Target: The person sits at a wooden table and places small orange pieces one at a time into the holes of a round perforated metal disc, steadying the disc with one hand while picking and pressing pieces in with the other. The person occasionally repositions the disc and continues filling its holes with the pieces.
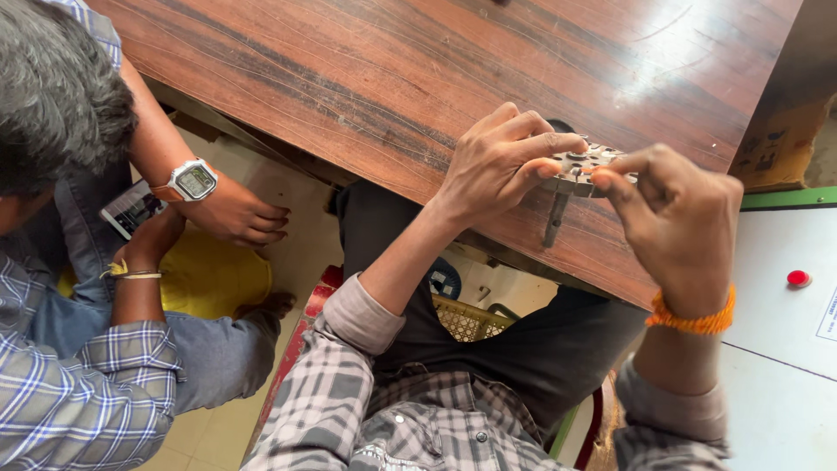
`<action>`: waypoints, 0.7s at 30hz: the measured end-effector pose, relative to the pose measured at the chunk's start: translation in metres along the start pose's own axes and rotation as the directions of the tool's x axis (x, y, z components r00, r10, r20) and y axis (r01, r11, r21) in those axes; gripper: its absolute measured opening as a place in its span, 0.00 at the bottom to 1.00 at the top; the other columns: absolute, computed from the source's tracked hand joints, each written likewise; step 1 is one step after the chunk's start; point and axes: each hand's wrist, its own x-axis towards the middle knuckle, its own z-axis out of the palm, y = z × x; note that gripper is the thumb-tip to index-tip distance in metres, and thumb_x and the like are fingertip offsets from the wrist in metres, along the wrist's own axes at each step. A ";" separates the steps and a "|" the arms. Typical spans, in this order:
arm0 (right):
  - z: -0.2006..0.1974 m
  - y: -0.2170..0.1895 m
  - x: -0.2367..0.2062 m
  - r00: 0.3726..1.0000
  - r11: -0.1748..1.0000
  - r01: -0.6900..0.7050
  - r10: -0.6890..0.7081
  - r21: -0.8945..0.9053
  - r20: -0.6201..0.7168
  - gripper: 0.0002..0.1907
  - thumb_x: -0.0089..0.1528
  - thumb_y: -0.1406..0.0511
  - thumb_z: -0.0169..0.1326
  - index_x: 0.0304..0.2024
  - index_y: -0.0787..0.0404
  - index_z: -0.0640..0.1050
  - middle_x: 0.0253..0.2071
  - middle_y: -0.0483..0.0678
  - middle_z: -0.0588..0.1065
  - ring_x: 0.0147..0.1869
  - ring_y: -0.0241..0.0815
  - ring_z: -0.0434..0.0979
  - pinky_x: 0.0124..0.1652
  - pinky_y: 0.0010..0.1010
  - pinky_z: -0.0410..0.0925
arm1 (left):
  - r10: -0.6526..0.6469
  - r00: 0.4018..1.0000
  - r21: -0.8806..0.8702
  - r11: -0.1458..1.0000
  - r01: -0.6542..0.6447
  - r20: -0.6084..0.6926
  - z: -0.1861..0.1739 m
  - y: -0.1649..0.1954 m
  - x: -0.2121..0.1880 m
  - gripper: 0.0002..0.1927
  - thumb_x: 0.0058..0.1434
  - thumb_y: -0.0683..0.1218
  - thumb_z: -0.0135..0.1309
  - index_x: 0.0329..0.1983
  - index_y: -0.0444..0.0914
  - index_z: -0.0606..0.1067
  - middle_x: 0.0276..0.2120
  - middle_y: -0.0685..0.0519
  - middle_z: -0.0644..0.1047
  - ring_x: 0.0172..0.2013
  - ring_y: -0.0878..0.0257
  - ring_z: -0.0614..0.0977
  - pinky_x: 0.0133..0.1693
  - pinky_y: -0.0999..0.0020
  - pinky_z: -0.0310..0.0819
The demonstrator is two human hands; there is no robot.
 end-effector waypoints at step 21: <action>0.085 0.017 -0.075 0.977 0.970 -0.166 0.186 0.180 -0.101 0.02 0.63 0.73 0.62 0.38 0.65 0.81 0.20 0.45 0.71 0.23 0.28 0.66 0.27 0.25 0.61 | 0.063 0.996 -0.370 0.928 -0.036 0.062 -0.020 0.006 0.001 0.36 0.64 0.70 0.57 0.68 0.49 0.64 0.48 0.64 0.78 0.50 0.65 0.77 0.60 0.59 0.70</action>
